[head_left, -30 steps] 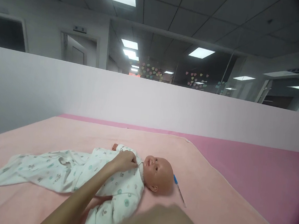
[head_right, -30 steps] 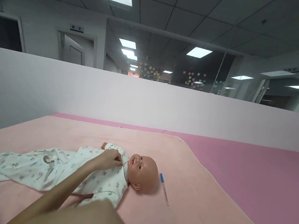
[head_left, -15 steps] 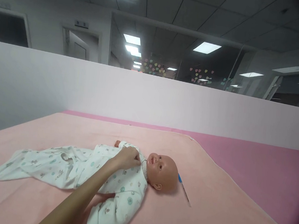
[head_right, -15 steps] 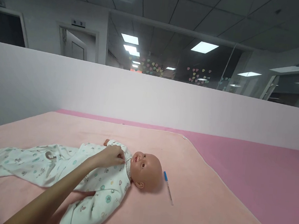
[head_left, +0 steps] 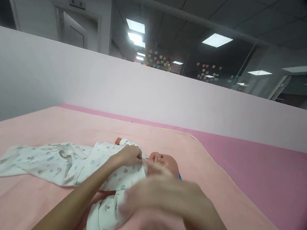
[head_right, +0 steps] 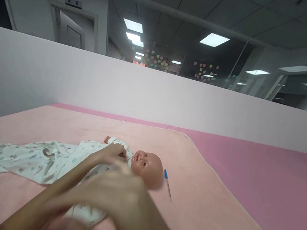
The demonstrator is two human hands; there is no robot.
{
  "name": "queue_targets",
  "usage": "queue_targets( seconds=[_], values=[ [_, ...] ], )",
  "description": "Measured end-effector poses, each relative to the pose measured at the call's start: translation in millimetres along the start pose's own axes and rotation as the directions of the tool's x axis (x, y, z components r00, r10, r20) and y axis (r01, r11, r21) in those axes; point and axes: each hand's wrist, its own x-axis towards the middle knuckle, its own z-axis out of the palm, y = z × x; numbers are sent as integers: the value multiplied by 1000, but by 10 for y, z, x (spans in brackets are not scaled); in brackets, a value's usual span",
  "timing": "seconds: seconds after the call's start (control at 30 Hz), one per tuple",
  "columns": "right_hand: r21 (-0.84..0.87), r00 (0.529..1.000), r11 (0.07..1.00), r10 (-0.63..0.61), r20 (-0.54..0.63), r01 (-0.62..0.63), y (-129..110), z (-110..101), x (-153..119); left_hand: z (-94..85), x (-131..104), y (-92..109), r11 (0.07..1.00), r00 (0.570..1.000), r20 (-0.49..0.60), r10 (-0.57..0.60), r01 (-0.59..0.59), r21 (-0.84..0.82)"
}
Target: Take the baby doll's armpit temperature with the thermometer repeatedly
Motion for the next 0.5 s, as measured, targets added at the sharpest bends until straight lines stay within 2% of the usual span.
queue_targets(
  seconds=[0.1, 0.23, 0.37, 0.5],
  values=[
    [-121, 994, 988, 103, 19, -100, -58, -8, 225, 32, 47, -92, 1000, 1000, -8, -16, 16, -9],
    [-388, 954, 892, 286, 90, -231, 199, 317, 594, 71, 116, -207, 995, 1000, 23, -21, 23, -93],
    [-488, 962, 860, 241, 130, -150, 436, 721, 708, 54, 134, -262, 984, 998, 61, 7, 4, -177],
    [-525, 981, 843, 180, 74, -115, 470, 895, 719, 30, 119, -262, 983, 997, 73, 27, -13, -186]
  ],
)
